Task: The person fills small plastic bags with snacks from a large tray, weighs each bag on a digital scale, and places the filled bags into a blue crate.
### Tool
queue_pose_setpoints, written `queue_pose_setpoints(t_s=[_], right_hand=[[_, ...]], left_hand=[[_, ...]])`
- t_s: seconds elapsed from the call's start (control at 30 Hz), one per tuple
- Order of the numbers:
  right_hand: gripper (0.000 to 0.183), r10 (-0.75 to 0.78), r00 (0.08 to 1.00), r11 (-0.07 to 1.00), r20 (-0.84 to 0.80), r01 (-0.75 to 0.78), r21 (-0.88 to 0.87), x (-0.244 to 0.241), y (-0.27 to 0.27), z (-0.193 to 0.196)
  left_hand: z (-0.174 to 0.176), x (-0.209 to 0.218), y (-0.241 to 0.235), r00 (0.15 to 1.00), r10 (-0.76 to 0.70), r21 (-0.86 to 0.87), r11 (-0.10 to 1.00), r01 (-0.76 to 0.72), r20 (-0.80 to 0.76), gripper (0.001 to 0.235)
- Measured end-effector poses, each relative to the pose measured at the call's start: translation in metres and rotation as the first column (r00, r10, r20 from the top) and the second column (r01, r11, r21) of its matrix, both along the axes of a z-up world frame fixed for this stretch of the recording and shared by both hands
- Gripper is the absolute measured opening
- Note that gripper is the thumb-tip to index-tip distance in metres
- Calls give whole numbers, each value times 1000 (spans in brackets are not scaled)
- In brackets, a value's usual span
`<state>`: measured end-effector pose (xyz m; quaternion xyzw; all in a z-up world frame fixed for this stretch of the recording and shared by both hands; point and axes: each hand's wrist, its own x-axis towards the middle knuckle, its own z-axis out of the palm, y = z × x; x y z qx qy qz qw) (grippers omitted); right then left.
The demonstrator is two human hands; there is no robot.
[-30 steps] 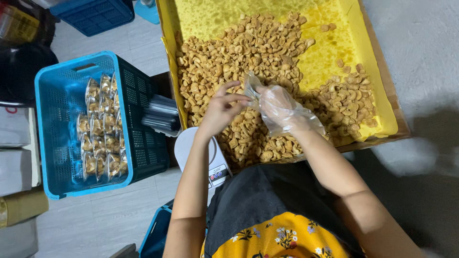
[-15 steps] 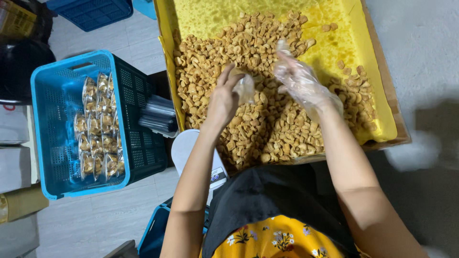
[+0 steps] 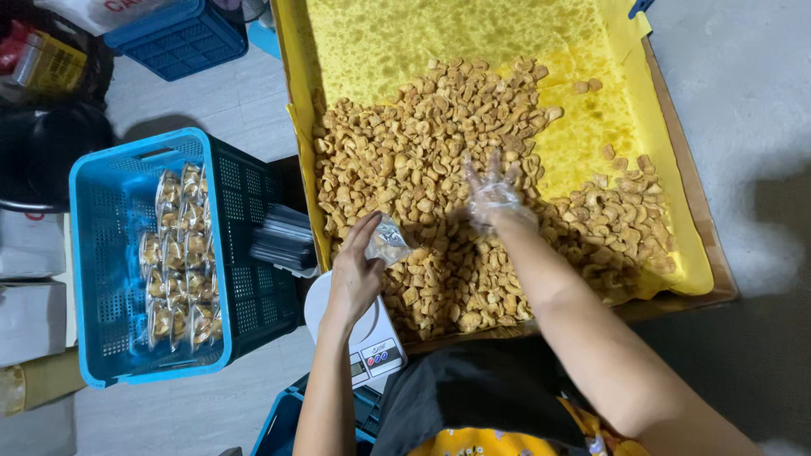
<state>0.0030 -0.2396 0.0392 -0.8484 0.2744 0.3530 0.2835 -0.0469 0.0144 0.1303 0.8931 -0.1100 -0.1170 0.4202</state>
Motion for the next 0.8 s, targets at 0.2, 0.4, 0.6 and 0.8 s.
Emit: queue_pose_setpoints(t_s=[0.2, 0.4, 0.6, 0.8], right_hand=[[96, 300, 951, 952, 79, -292, -95, -34, 8, -19], [79, 18, 996, 996, 92, -26, 90, -35, 7, 22], [77, 6, 999, 989, 32, -11, 145, -56, 4, -33], [58, -612, 787, 428, 71, 255, 867, -76, -48, -62]], left_hand=[[-5, 10, -8, 997, -16, -3, 1000, 17, 74, 68], [-21, 18, -24, 986, -104, -27, 994, 108, 128, 67], [-34, 16, -28, 978, -129, -34, 990, 136, 161, 66], [-38, 19, -45, 988, -148, -30, 988, 149, 46, 66]])
